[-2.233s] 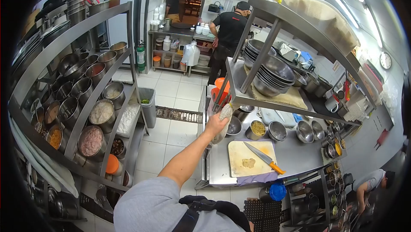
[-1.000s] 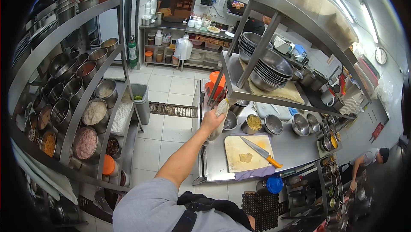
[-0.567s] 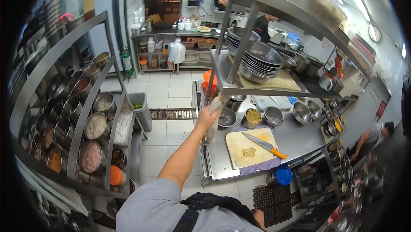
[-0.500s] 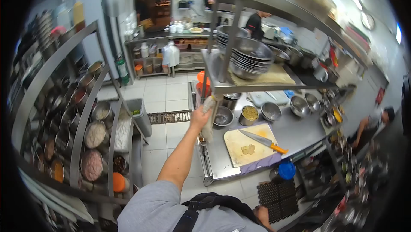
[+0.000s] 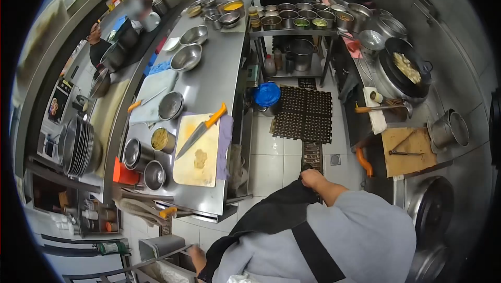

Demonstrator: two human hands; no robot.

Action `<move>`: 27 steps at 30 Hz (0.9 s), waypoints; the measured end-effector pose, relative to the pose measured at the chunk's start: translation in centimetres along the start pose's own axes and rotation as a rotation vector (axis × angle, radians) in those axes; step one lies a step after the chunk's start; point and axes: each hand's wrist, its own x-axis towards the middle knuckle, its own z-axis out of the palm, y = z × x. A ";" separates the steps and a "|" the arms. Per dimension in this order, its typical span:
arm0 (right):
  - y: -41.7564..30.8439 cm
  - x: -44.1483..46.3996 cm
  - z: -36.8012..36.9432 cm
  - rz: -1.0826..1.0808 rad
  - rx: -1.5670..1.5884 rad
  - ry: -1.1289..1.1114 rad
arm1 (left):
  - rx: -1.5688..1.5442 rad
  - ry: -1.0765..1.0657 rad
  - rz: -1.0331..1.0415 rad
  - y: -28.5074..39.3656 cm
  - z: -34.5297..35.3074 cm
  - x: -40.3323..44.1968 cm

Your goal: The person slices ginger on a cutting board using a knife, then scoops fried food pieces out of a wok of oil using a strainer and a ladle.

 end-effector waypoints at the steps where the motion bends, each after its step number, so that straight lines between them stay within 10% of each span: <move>1: -0.1 0.0 -0.7 0.012 -0.020 -0.033 | -0.204 -0.277 -0.149 2.8 2.1 -2.5; 6: 2.3 2.1 -2.6 0.004 -0.002 -0.073 | -0.606 -0.569 -0.250 15.8 2.7 -0.3; 17: 5.9 9.8 -11.8 -0.125 0.120 0.134 | -1.002 -0.456 -0.142 29.8 1.8 15.5; 20: 12.0 12.6 -12.4 -0.119 0.116 0.147 | -1.027 -0.594 -0.383 36.3 -9.4 18.1; 27: 21.4 6.3 -14.5 0.182 0.193 0.304 | -0.631 -0.655 0.298 41.5 -3.6 26.8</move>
